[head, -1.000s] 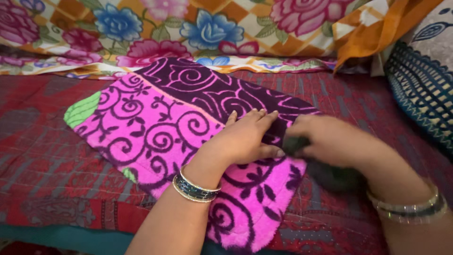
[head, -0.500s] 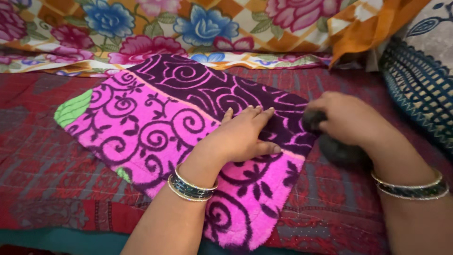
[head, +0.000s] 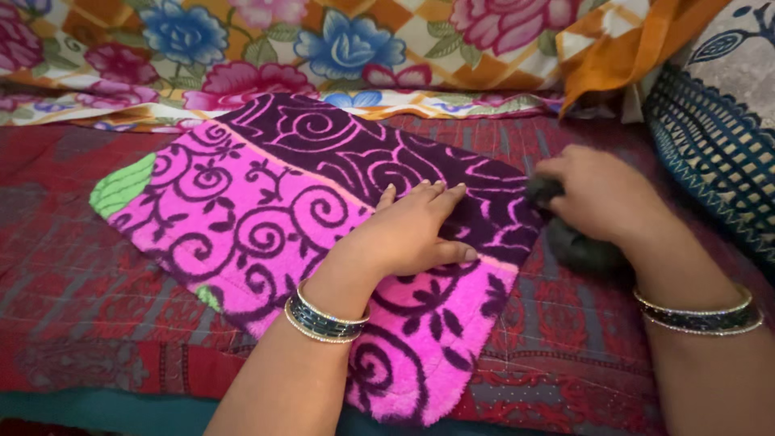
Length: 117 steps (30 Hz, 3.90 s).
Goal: The person uses a dark cloth to wipe and rub the surface of a pink and purple patterned fabric. The fabric is laid out on a red patterned bedsheet. The person repeatedly rubs the same areas of the fabric with the cloth.
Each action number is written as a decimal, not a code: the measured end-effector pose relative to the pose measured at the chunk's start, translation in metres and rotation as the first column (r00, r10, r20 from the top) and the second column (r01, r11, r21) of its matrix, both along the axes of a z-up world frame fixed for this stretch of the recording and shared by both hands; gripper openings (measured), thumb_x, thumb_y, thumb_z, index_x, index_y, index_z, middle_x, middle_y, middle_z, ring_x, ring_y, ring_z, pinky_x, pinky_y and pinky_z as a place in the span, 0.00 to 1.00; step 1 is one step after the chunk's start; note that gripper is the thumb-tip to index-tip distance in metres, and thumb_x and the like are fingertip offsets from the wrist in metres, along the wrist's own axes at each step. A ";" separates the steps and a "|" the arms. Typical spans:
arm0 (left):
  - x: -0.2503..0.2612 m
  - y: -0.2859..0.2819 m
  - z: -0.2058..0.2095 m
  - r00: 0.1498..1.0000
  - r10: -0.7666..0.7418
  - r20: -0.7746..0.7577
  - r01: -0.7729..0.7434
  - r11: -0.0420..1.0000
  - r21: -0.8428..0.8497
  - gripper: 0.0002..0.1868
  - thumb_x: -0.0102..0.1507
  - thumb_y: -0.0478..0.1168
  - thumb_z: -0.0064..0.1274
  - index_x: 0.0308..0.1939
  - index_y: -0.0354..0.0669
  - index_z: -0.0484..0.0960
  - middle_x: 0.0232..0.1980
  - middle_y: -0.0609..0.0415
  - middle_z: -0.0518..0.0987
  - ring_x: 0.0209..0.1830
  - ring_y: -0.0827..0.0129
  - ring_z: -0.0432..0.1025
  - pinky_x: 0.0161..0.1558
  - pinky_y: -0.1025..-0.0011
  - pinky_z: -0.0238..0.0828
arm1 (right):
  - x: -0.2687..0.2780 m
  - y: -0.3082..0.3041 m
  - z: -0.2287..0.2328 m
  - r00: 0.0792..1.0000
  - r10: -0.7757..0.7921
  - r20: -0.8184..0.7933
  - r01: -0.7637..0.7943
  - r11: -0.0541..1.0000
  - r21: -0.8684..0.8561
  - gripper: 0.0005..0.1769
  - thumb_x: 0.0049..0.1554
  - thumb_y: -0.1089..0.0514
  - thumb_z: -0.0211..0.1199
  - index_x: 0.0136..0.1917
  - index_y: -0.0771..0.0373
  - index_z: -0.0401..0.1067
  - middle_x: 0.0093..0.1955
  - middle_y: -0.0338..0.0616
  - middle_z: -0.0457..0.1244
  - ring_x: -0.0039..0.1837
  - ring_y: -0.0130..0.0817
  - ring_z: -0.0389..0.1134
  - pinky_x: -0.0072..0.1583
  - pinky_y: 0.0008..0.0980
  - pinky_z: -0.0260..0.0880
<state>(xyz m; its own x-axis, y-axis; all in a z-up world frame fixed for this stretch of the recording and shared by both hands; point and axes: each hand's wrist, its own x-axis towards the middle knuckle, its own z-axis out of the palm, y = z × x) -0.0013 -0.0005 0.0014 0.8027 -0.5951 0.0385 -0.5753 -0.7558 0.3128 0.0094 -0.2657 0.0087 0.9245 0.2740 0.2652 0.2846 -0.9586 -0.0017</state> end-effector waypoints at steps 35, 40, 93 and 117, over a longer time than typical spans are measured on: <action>0.030 0.112 0.022 0.166 0.975 0.149 -0.013 0.154 -0.988 0.58 0.63 0.45 0.57 0.84 0.38 0.31 0.86 0.27 0.37 0.88 0.35 0.31 0.80 0.31 0.30 | 0.120 -0.079 -0.131 0.987 0.159 0.029 -0.162 0.976 0.145 0.23 0.41 0.50 0.76 0.52 0.46 0.83 0.43 0.44 0.67 0.50 0.43 0.73 0.56 0.41 0.74; 0.029 0.110 0.021 0.173 0.970 0.170 0.012 0.170 -0.985 0.57 0.63 0.44 0.58 0.83 0.37 0.32 0.86 0.27 0.38 0.88 0.35 0.32 0.80 0.34 0.31 | 0.133 -0.088 -0.146 0.973 0.220 0.064 -0.228 0.961 0.156 0.23 0.38 0.53 0.75 0.50 0.46 0.84 0.42 0.42 0.67 0.47 0.38 0.70 0.54 0.39 0.74; 0.013 0.026 -0.014 0.996 0.083 0.033 -0.082 0.996 -0.015 0.55 0.55 0.68 0.59 0.80 0.57 0.53 0.81 0.37 0.52 0.82 0.45 0.44 0.75 0.41 0.40 | 0.056 -0.028 -0.054 0.982 0.047 -0.183 -0.056 0.998 -0.042 0.26 0.47 0.52 0.71 0.60 0.42 0.77 0.51 0.41 0.67 0.58 0.42 0.71 0.63 0.39 0.72; 0.003 0.024 -0.004 0.994 0.106 0.006 -0.106 0.994 0.018 0.56 0.57 0.66 0.58 0.80 0.54 0.48 0.80 0.38 0.53 0.82 0.46 0.46 0.75 0.42 0.41 | -0.012 0.048 -0.007 0.959 0.280 -0.041 -0.275 0.956 0.099 0.20 0.44 0.59 0.71 0.52 0.48 0.81 0.51 0.41 0.69 0.57 0.45 0.70 0.60 0.42 0.70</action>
